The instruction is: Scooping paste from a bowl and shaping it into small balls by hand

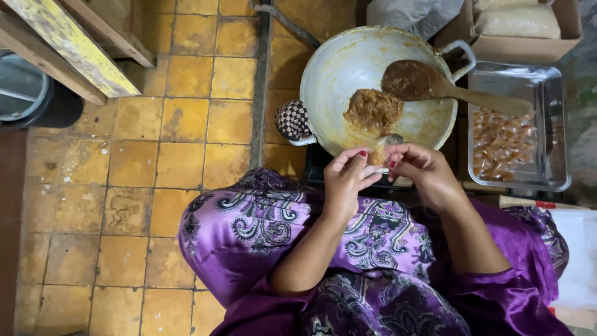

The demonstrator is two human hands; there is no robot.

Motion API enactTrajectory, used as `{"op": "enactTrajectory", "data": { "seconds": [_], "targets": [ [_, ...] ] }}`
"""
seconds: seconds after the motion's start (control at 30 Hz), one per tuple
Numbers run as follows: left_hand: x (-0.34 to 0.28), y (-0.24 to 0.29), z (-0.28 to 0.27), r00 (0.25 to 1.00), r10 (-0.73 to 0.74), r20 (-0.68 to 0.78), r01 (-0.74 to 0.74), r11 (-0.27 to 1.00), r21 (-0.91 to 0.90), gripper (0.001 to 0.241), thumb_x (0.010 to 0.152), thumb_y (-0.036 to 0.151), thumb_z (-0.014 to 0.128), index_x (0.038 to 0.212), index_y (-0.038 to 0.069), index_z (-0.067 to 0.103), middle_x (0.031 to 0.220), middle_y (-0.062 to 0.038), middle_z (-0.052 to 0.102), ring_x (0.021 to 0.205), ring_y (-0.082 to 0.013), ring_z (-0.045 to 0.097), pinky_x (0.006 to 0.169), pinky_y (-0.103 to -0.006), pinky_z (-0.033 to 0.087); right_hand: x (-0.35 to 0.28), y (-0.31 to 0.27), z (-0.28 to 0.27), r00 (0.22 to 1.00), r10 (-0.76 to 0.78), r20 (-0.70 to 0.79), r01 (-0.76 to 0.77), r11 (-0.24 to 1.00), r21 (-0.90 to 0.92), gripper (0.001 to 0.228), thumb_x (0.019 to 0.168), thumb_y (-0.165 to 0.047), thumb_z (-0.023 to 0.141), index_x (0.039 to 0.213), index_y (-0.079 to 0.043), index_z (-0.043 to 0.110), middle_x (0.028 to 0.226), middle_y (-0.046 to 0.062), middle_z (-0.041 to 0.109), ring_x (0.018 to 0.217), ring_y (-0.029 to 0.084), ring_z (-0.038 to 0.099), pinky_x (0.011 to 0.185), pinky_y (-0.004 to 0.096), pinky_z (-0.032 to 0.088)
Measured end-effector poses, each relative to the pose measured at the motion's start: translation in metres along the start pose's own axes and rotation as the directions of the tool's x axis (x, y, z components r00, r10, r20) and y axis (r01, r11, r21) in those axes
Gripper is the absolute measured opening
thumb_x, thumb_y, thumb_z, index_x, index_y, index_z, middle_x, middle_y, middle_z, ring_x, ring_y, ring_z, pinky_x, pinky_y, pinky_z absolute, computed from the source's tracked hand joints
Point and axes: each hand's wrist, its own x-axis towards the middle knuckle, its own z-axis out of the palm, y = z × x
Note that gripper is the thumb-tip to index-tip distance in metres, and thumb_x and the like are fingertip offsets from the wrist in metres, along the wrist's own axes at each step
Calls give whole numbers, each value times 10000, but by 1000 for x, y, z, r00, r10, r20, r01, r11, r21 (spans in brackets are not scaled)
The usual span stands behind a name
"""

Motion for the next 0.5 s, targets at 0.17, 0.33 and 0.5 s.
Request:
{"op": "enactTrajectory", "data": {
  "seconds": [0.17,0.33,0.5],
  "targets": [
    [-14,8,7,991,86,103,-112,952,286,226,997,104,591,1156,-34,673,1081,-323,657,906,-494,707,789,-541,608,-15,-8,-12,972,-231,36,231,925,-303,337,873,98,685,1184,0,771,751,135,636,661,183,622,646,332,531],
    [-26,10,11,986,71,154,-107,964,243,250,995,74,556,1186,-61,644,998,-284,640,879,-489,707,781,-519,616,-27,-21,-2,901,-423,90,413,780,-470,379,869,85,656,1181,-69,807,801,126,660,706,236,618,715,373,534],
    [-41,21,20,956,16,293,-42,996,80,335,963,27,544,1275,-55,634,1019,-164,555,943,-452,718,875,-545,603,-37,-29,-5,941,-338,26,325,879,-350,373,890,58,604,1206,-37,777,743,101,611,686,181,568,695,345,522]
  ]
}}
